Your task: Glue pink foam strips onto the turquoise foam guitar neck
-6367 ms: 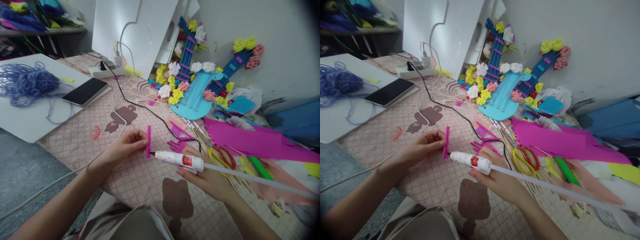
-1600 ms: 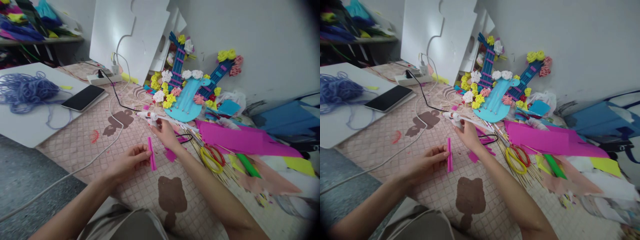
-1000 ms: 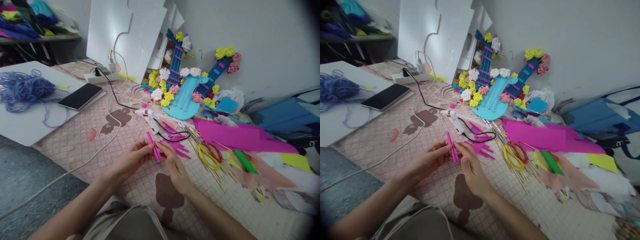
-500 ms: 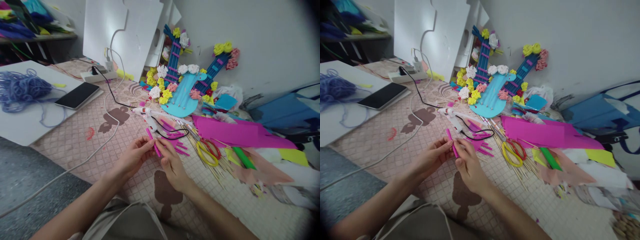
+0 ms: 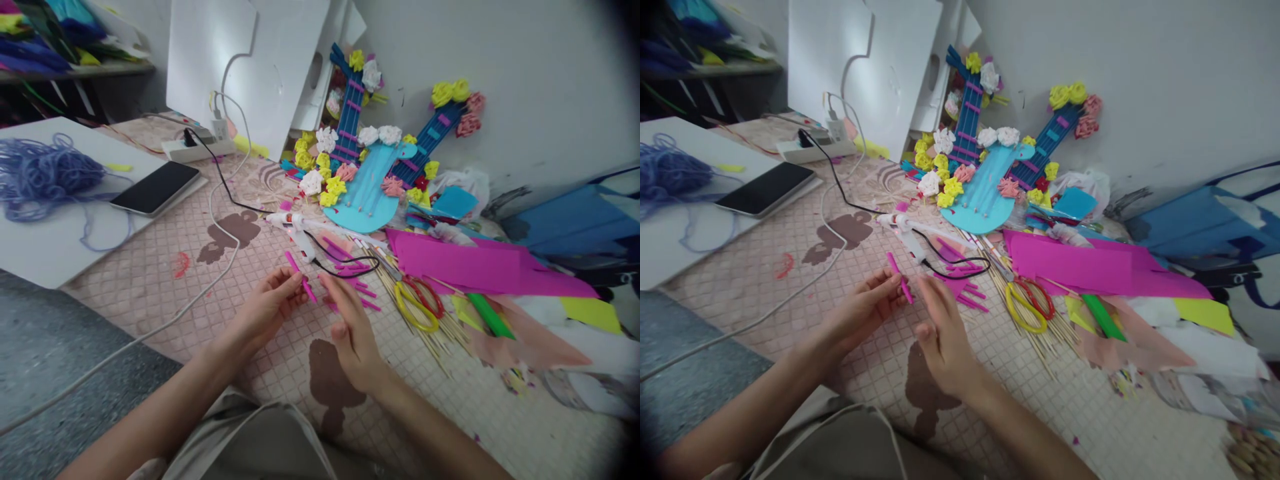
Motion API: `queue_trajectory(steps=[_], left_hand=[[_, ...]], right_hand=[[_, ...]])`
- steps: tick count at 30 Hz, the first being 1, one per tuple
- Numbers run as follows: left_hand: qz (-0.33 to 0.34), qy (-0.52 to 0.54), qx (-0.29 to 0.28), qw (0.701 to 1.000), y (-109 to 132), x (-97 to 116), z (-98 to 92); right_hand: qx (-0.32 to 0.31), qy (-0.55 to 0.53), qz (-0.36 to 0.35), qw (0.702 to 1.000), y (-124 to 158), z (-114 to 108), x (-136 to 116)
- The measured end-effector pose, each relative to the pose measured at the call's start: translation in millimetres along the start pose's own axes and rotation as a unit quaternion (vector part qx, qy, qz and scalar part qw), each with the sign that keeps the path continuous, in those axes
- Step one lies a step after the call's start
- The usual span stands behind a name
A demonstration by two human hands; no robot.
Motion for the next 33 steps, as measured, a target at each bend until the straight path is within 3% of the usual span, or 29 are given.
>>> queue_trajectory(steps=[3, 9, 16, 27, 30, 33], left_hand=[[-0.004, 0.002, -0.01, 1.0, -0.8, -0.9, 0.8], [0.0, -0.001, -0.013, 1.0, -0.3, 1.0, 1.5], [-0.044, -0.019, -0.089, 0.995, 7.8, -8.6, 8.5], [-0.066, -0.022, -0.088, 0.994, 7.9, -17.6, 11.7], [-0.08, -0.009, -0.088, 0.993, 10.0, -18.3, 11.5], [-0.136, 0.01, -0.115, 0.984, 15.4, -22.0, 15.3]], right_hand=[[0.011, 0.014, 0.011, 1.0, 0.6, -0.3, 4.7], [-0.018, 0.047, -0.06, 0.997, 0.3, 4.5, -2.4], [0.032, -0.036, 0.031, 0.998, -7.1, -2.6, 2.5], [0.005, -0.04, 0.007, 0.999, -7.7, 3.1, -0.6], [0.073, -0.095, 0.034, 0.992, -9.4, -6.7, 3.4], [0.143, -0.203, 0.135, 0.959, -10.8, -12.4, 18.4]])
Point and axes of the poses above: each hand's wrist, its own y-axis away from the middle knuckle, its own z-axis out of the palm, x = y × z, the point moved 5 cm from there along -y, towards the middle knuckle, and after that the axes turned 7 degrees about -y, right-handed, at the moved point
